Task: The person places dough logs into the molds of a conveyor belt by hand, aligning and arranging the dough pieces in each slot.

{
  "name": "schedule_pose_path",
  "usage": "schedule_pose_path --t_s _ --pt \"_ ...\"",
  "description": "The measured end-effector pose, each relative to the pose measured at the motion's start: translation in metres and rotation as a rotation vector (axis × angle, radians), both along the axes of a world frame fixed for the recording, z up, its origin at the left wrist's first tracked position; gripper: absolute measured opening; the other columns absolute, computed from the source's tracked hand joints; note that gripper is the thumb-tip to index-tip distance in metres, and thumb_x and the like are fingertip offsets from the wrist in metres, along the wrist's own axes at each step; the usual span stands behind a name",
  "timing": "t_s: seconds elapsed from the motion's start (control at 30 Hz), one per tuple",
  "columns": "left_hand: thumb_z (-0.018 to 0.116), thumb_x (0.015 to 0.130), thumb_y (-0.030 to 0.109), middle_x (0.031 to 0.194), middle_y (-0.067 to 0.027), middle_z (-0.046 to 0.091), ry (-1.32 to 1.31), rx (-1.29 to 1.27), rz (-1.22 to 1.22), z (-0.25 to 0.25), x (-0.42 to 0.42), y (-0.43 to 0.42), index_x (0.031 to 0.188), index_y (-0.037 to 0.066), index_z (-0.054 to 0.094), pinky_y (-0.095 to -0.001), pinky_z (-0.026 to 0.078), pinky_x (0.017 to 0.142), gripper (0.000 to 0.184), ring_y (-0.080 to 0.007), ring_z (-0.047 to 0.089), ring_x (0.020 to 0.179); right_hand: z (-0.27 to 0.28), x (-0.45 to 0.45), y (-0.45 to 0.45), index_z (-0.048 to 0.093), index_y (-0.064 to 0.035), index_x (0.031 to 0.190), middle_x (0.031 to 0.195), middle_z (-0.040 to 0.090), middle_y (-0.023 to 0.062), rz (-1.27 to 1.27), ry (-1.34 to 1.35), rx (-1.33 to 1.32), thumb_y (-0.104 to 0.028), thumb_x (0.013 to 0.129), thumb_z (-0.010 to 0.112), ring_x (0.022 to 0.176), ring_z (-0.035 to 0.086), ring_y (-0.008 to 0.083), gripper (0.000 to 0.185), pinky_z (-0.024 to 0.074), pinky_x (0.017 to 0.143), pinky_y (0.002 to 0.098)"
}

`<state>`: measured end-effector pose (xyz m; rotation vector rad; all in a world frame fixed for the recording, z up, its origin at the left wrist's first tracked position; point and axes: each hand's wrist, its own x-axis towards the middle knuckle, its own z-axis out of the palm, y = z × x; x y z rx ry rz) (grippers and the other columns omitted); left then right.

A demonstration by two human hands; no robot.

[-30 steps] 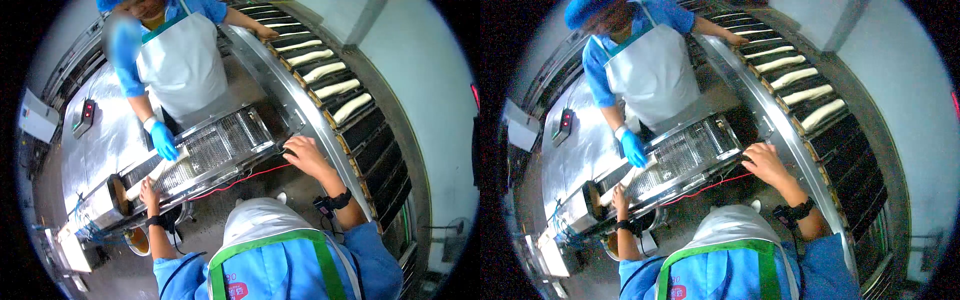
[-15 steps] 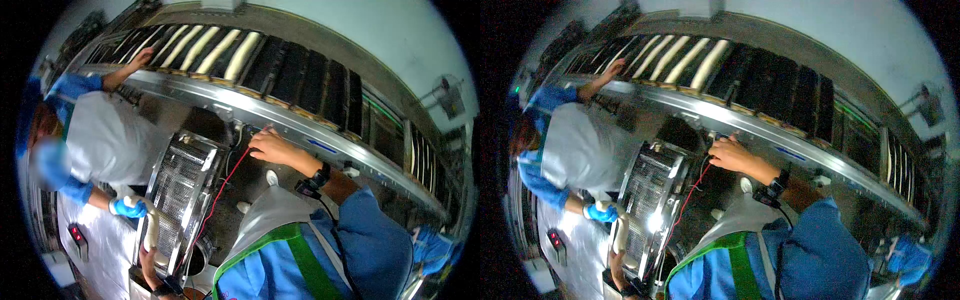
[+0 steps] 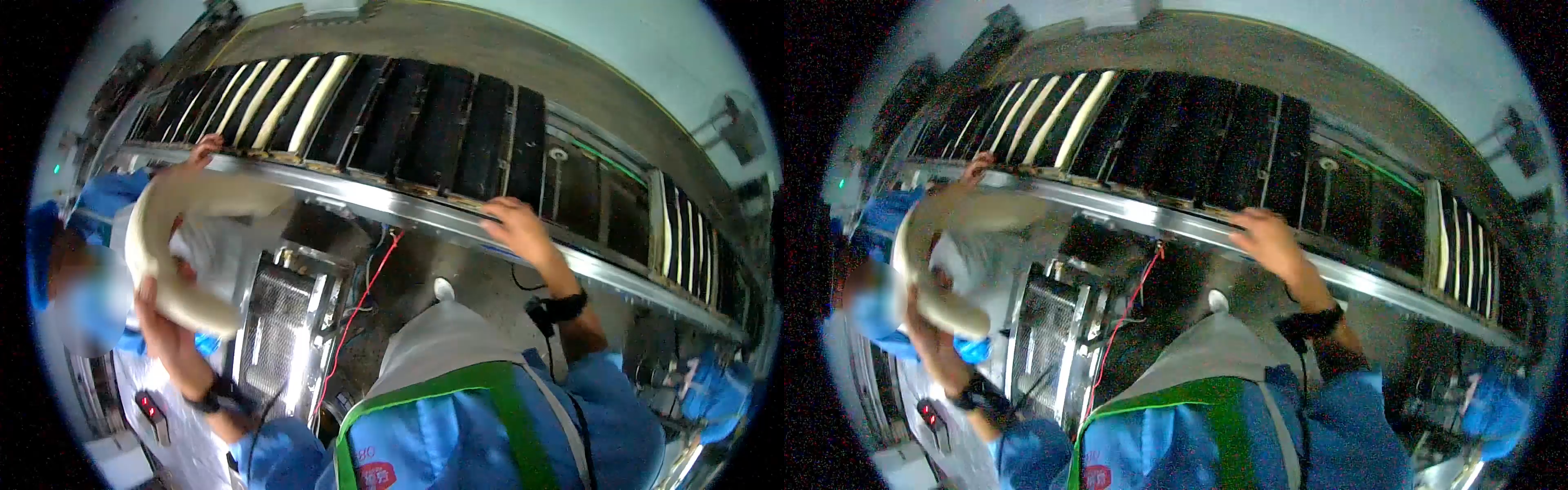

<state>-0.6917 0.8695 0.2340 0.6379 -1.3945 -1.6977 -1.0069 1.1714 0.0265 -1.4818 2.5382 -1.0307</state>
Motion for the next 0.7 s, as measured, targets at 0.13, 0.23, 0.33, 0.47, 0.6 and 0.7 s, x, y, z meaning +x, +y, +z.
schedule_pose_path --t_s 0.13,0.23,0.33,0.47,0.6,0.7 --pt "0.048 0.075 0.025 0.09 -0.0174 0.053 0.052 -0.093 -0.274 0.029 -0.093 0.03 0.109 -0.006 0.037 -0.0313 0.043 0.071 0.047 -0.0228 0.052 0.082 0.021 -0.03 0.046 0.054 -0.0021 0.092 0.087 0.054 0.0139 -0.115 -0.187 -0.068 -0.021 0.074 0.055 0.078 0.052 0.0249 0.026 0.0416 0.068 0.0315" --pt "0.048 0.074 0.027 0.088 -0.0171 0.053 0.065 -0.142 -0.408 0.041 -0.142 0.038 0.109 -0.006 0.038 -0.0308 0.043 0.07 0.048 -0.0214 0.053 0.08 0.033 -0.042 0.03 0.047 -0.0041 0.104 0.1 0.052 0.0103 -0.03 -0.733 -0.303 -0.022 0.079 0.05 0.089 0.051 0.0206 0.031 0.0416 0.075 0.03" --pt "0.05 0.071 0.03 0.092 -0.0165 0.052 0.081 -0.104 -0.567 0.05 -0.184 0.06 0.11 -0.005 0.038 -0.0287 0.044 0.067 0.054 -0.02 0.053 0.075 0.037 -0.055 -0.037 0.031 -0.0016 0.119 0.114 0.042 0.0154 0.425 -1.455 -0.622 -0.029 0.082 0.045 0.101 0.046 0.0265 0.048 0.0384 0.084 0.0355" --pt "0.05 0.069 0.024 0.096 -0.0167 0.05 -0.019 -0.066 -0.58 0.038 -0.202 0.072 0.112 -0.004 0.036 -0.0307 0.045 0.061 0.053 -0.0208 0.053 0.073 0.055 -0.034 -0.134 0.035 -0.0082 0.115 0.111 0.046 0.0157 0.769 -2.03 -0.598 -0.041 0.084 0.034 0.096 0.049 0.0275 0.045 0.0409 0.079 0.0357" --pt "0.057 0.062 0.025 0.092 -0.0164 0.051 -0.211 -0.07 -0.549 0.025 -0.155 0.051 0.109 -0.005 0.037 -0.0314 0.046 0.058 0.06 -0.0209 0.054 0.072 0.059 -0.036 -0.162 0.037 -0.0076 0.108 0.094 0.049 0.009 0.262 -1.706 -1.002 -0.012 0.08 0.048 0.086 0.051 0.0197 0.03 0.0423 0.077 0.0292" --pt "0.062 0.061 0.027 0.092 -0.0149 0.051 -0.454 0.039 -0.38 0.015 -0.128 0.045 0.109 -0.007 0.036 -0.031 0.048 0.061 0.065 -0.0216 0.054 0.075 0.07 -0.054 -0.15 0.037 -0.007 0.109 0.103 0.046 0.0103 0.168 -0.763 -0.852 -0.003 0.067 0.061 0.09 0.048 0.0214 0.049 0.0407 0.078 0.0297"
